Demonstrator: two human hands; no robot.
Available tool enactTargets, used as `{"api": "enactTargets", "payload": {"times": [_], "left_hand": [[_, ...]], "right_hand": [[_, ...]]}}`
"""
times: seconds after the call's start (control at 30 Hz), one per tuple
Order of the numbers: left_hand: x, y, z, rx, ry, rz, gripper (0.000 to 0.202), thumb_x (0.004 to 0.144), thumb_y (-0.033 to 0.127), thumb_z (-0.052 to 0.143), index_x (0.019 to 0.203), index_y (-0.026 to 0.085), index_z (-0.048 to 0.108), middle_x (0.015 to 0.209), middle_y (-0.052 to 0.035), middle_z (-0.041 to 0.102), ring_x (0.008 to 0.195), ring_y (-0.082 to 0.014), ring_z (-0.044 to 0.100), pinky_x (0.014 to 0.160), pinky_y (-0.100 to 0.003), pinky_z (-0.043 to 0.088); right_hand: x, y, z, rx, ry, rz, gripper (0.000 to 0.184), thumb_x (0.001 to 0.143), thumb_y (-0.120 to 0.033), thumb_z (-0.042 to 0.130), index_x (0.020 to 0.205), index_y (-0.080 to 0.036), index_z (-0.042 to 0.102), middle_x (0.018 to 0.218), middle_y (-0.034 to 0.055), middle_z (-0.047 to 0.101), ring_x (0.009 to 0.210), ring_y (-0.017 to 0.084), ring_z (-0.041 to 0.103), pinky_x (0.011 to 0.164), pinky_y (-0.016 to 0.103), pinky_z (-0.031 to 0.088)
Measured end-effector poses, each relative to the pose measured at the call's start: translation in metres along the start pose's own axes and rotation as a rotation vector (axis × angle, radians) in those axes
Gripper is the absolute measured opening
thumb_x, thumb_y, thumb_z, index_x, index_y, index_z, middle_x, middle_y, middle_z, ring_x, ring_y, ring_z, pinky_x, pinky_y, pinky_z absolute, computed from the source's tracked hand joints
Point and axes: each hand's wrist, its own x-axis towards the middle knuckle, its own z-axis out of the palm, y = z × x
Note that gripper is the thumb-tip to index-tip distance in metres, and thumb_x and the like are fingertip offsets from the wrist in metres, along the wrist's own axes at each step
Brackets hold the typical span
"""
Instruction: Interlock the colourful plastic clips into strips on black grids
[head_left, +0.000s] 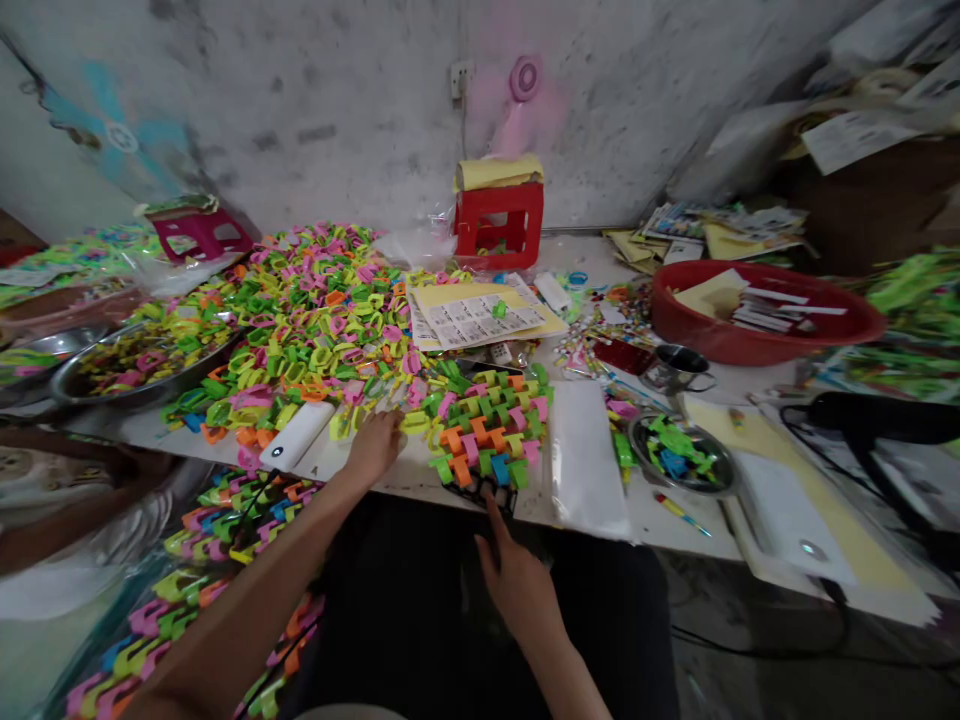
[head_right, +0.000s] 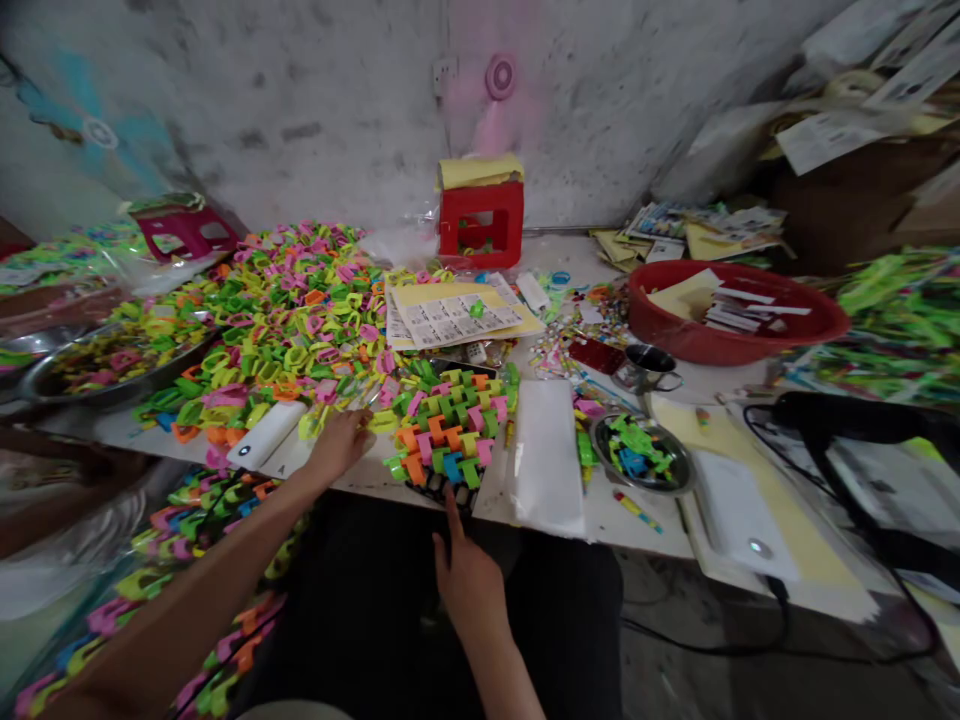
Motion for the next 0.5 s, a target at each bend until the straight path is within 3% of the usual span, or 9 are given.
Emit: {"api": "enactTargets", "payload": {"times": [0.13, 0.23, 0.3, 0.37, 0.43, 0.5], "left_hand": [[-0.017, 0.007, -0.028, -0.145, 0.036, -0.067, 0.034, 0.086, 0.019, 0.049, 0.119, 0.014, 0.053, 0.103, -0.0095, 0.061, 0.089, -0.0199, 0.060, 0.077, -0.032, 0.049], [-0.049, 0.033, -0.056, -0.597, -0.033, -0.104, 0.032, 0.086, 0.030, 0.055, 0.115, 0.018, 0.049, 0.095, -0.0037, 0.058, 0.084, -0.0161, 0.059, 0.070, -0.026, 0.050], [-0.076, 0.059, -0.068, -0.842, -0.165, -0.097, 0.031, 0.081, 0.031, 0.063, 0.107, 0.021, 0.050, 0.091, -0.0004, 0.056, 0.084, -0.0142, 0.058, 0.072, -0.024, 0.048], [-0.102, 0.086, -0.070, -0.899, -0.373, -0.068, 0.029, 0.078, 0.024, 0.067, 0.103, 0.021, 0.053, 0.093, 0.0000, 0.057, 0.085, -0.0133, 0.058, 0.076, -0.023, 0.047], [-0.123, 0.108, -0.065, -0.853, -0.465, -0.043, 0.023, 0.076, 0.017, 0.068, 0.095, 0.020, 0.056, 0.089, 0.0006, 0.057, 0.081, -0.0120, 0.057, 0.073, -0.022, 0.047], [-0.134, 0.121, -0.057, -0.778, -0.486, 0.017, 0.020, 0.076, 0.017, 0.069, 0.092, 0.020, 0.057, 0.087, 0.0007, 0.056, 0.077, -0.0115, 0.056, 0.069, -0.022, 0.046]], "right_hand": [[-0.004, 0.015, -0.011, -0.066, -0.003, 0.018, 0.054, 0.096, -0.029, 0.034, 0.149, -0.024, 0.024, 0.076, 0.0074, 0.070, 0.065, 0.023, 0.068, 0.051, 0.026, 0.042], [-0.016, 0.013, -0.023, 0.087, 0.045, -0.032, 0.054, 0.094, -0.033, 0.040, 0.146, -0.021, 0.033, 0.075, 0.0061, 0.068, 0.064, 0.021, 0.066, 0.053, 0.026, 0.043], [-0.027, 0.000, -0.030, 0.305, 0.047, -0.122, 0.056, 0.091, -0.040, 0.049, 0.142, -0.021, 0.040, 0.073, 0.0027, 0.065, 0.062, 0.017, 0.063, 0.055, 0.024, 0.044], [-0.038, -0.016, -0.034, 0.513, -0.002, -0.198, 0.057, 0.082, -0.041, 0.061, 0.134, -0.021, 0.050, 0.070, -0.0012, 0.063, 0.058, 0.014, 0.059, 0.055, 0.022, 0.045], [-0.045, -0.028, -0.034, 0.674, -0.053, -0.223, 0.044, 0.076, -0.033, 0.067, 0.118, -0.021, 0.061, 0.072, -0.0016, 0.064, 0.061, 0.013, 0.060, 0.057, 0.021, 0.045], [-0.048, -0.031, -0.033, 0.804, -0.085, -0.221, 0.022, 0.075, -0.026, 0.065, 0.097, -0.020, 0.067, 0.076, 0.0001, 0.067, 0.067, 0.014, 0.062, 0.061, 0.021, 0.047]]}}
